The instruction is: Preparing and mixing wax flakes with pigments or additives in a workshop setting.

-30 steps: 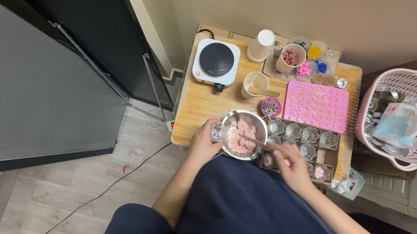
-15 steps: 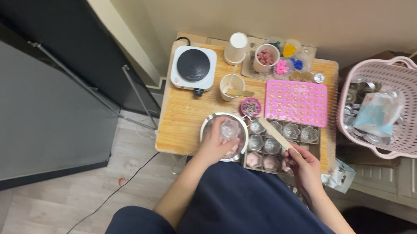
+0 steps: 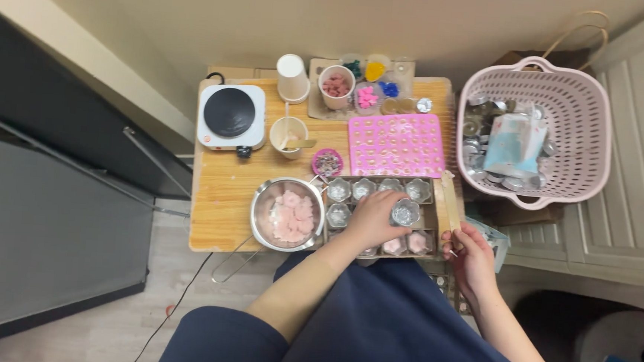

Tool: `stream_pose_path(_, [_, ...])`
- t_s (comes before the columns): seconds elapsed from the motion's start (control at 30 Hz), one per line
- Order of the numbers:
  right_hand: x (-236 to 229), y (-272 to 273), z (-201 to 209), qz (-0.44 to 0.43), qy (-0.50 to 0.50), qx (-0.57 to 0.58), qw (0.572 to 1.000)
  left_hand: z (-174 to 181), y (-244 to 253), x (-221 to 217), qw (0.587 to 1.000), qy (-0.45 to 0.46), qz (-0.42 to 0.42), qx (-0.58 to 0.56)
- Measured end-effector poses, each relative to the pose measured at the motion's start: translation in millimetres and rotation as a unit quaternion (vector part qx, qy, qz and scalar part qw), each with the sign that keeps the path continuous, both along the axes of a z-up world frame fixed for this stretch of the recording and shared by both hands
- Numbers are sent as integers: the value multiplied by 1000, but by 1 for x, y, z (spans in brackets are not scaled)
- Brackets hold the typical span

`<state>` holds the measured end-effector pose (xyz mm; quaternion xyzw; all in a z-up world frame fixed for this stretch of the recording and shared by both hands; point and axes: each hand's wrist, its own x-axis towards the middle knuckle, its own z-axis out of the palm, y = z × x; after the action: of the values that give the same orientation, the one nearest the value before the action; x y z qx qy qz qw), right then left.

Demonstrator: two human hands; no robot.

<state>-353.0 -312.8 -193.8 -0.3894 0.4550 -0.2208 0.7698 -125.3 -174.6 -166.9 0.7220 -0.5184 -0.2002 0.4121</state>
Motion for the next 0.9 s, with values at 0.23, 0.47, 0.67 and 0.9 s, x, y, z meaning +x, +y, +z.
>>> stream_pose_path(0.23, [-16,-5,-9,2,-10,-9,1000,-14,-30,-16,996,-54,-21,61])
stream_pose_path(0.47, [-22,-10,-21,23,-6,4,1000,-7,-36,-17,996,-78,-28,36])
stream_pose_path(0.67, [-18,-16,-20,30,-3,6,1000,-15,-36,-20,992,-107,-45,53])
stream_pose_path(0.9, [-20,-19,-19,40,0,2,999,-18,-31,-22,984,-152,-45,80])
